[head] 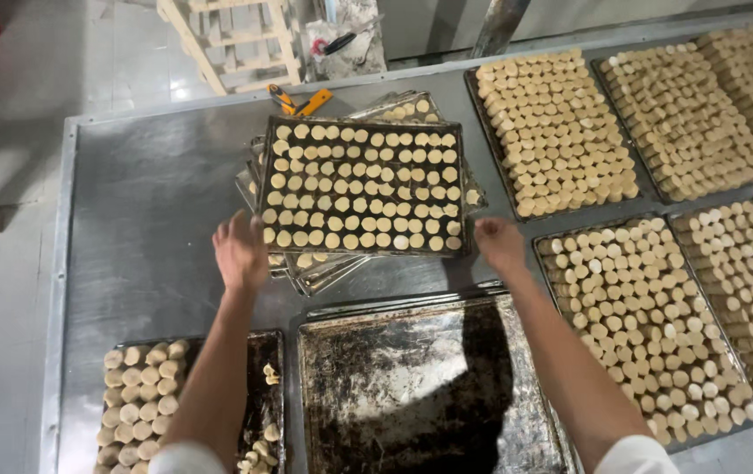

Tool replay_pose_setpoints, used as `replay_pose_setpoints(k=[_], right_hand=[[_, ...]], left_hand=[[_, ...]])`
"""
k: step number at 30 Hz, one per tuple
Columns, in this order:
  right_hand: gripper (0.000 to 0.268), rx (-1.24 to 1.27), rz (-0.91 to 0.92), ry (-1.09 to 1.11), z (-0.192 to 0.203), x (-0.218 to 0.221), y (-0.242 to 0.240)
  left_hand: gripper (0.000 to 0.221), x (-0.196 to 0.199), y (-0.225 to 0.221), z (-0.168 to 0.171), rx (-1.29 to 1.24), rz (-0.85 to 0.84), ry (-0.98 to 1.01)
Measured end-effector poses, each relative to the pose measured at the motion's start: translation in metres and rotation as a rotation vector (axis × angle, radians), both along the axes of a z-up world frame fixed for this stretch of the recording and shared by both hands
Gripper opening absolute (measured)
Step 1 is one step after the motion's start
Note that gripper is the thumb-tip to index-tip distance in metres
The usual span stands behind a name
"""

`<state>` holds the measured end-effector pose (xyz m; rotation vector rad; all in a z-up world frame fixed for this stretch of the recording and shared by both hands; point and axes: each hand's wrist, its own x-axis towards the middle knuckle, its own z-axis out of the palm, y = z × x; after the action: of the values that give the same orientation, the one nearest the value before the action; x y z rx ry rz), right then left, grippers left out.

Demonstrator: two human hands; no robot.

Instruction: The person picks up small circular pieces of dough and places them in rows onto metal baking trays.

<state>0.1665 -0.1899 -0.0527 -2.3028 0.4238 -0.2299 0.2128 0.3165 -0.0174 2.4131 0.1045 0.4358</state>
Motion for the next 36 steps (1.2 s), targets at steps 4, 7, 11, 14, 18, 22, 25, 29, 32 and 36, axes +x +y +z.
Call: replay_pose_setpoints(k=[4,7,11,14,18,22,25,29,32,36], right_hand=[[0.021,0.483,0.035,0.014,0.004,-0.072,0.042],[0.033,0.752,0.000,0.282,0.017,-0.151,0.089],[0.030,0.903,0.201,0.341,0.049,-0.242,0.152],[0.032,0.703,0.334,0.226,0.068,-0.279,0.169],[0.031,0.678,0.292,0.127,0.065,-0.340,0.177],[0.030,0.791,0.290,0.101,0.067,-0.363,0.164],[0.028,0.999,0.307,0.122,0.063,-0.388,0.152],[0.028,1.164,0.232,0.214,0.056,-0.417,0.123],[0.029,1.171,0.171,0.205,0.045,-0.439,0.094],[0.026,1.141,-0.067,0.153,0.029,-0.469,0.048]], left_hand=[[0.045,-0.091,-0.004,-0.008,0.303,-0.093,-0.116],[0.032,-0.186,-0.030,-0.007,-0.027,-0.195,-0.034],[0.018,-0.281,-0.086,0.021,-0.291,-0.397,-0.022],[0.014,-0.322,-0.112,0.046,-0.448,-0.629,0.287],[0.017,-0.351,-0.132,0.055,-0.410,-0.712,0.281],[0.014,-0.368,-0.142,0.069,-0.479,-0.784,0.346],[0.015,-0.382,-0.150,0.070,-0.586,-0.821,0.522],[0.018,-0.392,-0.176,0.059,-0.496,-0.855,0.718],[0.015,-0.396,-0.203,0.041,-0.464,-0.885,0.684],[0.011,-0.397,-0.238,0.021,-0.244,-0.776,0.608]])
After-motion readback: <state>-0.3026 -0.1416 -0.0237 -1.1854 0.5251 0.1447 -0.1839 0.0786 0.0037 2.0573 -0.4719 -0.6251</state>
